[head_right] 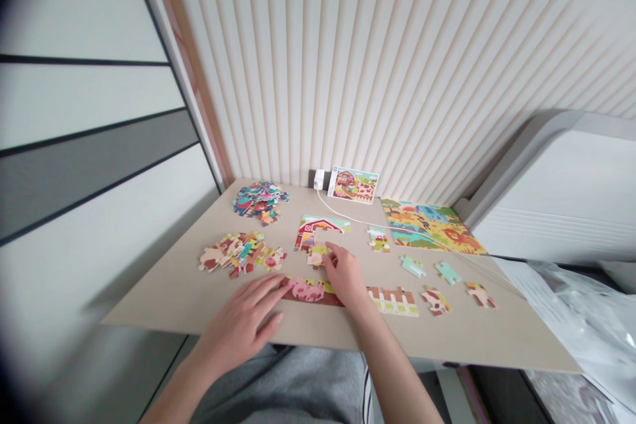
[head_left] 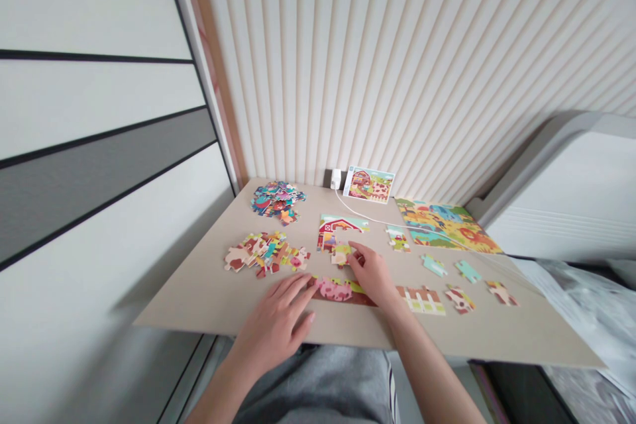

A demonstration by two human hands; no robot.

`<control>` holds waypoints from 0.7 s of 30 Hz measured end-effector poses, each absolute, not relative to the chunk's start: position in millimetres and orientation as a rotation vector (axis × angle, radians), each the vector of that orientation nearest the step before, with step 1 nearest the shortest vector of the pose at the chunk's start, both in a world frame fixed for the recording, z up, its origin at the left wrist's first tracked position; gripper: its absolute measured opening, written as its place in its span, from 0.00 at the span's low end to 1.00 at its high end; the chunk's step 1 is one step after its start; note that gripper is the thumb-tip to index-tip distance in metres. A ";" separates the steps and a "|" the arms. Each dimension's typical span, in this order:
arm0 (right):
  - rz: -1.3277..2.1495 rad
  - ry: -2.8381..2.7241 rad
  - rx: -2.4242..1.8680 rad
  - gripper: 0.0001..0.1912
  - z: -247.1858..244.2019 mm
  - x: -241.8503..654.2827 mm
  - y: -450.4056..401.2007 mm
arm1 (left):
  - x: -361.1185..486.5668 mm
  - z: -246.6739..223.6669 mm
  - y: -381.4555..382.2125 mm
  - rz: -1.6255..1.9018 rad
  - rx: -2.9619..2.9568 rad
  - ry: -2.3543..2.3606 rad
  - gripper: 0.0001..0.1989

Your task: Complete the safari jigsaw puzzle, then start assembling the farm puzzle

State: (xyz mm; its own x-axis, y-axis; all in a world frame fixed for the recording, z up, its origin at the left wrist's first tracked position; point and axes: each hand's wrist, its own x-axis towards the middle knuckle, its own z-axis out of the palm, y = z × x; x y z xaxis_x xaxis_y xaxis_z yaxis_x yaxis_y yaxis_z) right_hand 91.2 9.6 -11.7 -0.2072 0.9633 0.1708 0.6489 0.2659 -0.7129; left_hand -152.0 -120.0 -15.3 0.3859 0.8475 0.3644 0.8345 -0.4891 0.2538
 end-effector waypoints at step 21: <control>0.869 -1.657 -1.224 0.26 -19.4 95.7 15.3 | -151.7 -15.2 -120.5 0.668 2.592 1.586 0.27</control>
